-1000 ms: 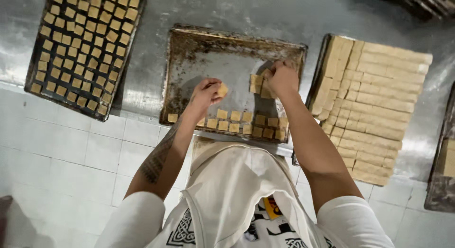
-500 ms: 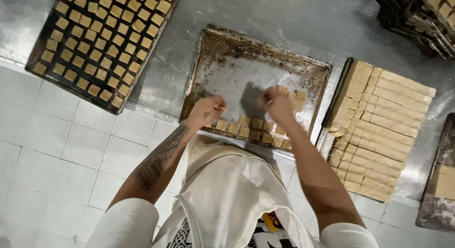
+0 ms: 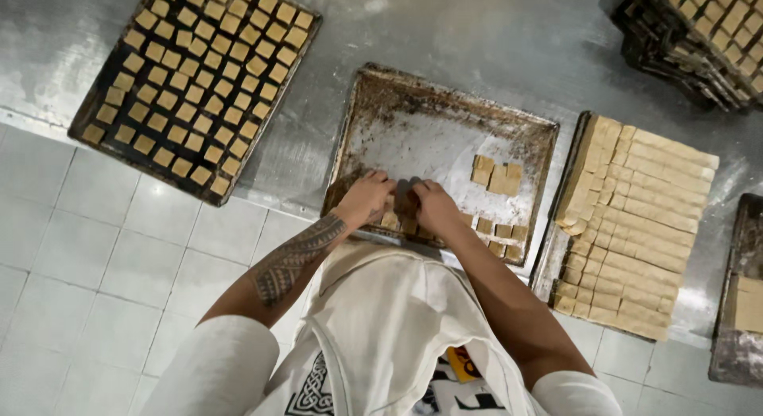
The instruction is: The person picks up square pieces of dough from a large pile and arranges them in rows on baking trays.
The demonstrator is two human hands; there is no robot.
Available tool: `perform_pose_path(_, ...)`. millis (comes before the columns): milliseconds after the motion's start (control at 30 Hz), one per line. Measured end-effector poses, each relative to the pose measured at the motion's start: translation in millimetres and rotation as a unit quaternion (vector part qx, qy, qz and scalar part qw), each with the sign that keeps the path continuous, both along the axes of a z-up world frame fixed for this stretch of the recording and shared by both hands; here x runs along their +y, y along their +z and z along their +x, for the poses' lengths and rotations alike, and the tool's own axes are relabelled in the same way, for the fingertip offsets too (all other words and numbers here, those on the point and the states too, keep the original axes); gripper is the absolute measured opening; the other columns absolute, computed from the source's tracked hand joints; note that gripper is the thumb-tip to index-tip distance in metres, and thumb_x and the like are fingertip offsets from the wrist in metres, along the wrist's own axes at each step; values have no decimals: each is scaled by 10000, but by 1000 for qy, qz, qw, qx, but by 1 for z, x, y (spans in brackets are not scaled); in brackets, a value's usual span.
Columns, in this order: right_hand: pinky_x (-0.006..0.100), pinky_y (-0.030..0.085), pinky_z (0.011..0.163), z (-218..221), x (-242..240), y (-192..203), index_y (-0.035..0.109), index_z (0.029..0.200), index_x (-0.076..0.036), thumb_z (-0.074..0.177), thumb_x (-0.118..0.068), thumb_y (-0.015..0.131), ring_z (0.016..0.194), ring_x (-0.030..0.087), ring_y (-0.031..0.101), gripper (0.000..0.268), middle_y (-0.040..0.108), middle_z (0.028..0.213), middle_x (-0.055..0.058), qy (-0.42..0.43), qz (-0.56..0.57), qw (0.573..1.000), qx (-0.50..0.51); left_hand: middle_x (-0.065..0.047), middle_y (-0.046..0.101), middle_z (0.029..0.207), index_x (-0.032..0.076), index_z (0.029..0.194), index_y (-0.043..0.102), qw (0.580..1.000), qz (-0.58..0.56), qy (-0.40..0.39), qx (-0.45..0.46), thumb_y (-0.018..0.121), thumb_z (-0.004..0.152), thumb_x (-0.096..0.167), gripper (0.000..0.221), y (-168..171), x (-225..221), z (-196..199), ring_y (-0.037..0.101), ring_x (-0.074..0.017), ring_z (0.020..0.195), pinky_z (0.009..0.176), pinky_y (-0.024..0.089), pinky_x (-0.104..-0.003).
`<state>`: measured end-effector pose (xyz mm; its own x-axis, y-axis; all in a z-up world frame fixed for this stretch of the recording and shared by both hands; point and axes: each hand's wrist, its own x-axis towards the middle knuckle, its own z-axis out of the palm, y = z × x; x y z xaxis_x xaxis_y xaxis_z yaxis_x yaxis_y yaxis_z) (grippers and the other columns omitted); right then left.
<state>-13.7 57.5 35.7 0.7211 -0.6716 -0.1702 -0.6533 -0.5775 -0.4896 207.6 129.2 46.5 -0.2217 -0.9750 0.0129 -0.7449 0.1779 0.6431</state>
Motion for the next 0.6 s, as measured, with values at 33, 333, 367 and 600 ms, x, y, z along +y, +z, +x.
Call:
perform_pose_path(33, 447, 532, 984, 0, 3, -4, 650, 1152, -64, 772, -27, 666, 1138, 413, 613, 383, 642, 1178, 185, 5, -9, 1000, 6, -171, 593, 1136, 75, 1139, 670, 1000, 6, 2, -15, 780, 754, 128, 404, -2, 5, -1, 551, -403, 1147, 923, 497, -503)
perform_pose_path(333, 419, 572, 893, -83, -52, 25, 732, 1160, -69, 794, -209, 866, 1026, 328, 708, 415, 716, 1156, 139, -167, 17, 981, -101, -151, 642, 1101, 55, 1106, 682, 998, 52, -34, -9, 795, 770, 170, 373, 18, -13, 10, 568, -368, 1085, 972, 470, -500)
perform_pose_path(367, 422, 573, 847, -104, -62, 32, 721, 1162, -66, 815, -217, 845, 983, 324, 708, 398, 696, 1177, 140, -213, 41, 973, -84, -129, 661, 1114, 59, 1099, 684, 998, 45, -39, -7, 777, 799, 159, 329, 21, -19, 8, 572, -356, 1084, 982, 467, -499)
perform_pose_path(600, 454, 568, 855, -196, -99, 57, 761, 1072, -87, 856, -194, 800, 952, 358, 702, 245, 717, 1065, 146, -237, -50, 970, -4, -90, 678, 1124, 88, 1110, 696, 999, -17, -41, 10, 719, 934, 196, 208, 22, -91, -77, 578, -312, 1145, 1022, 492, -473)
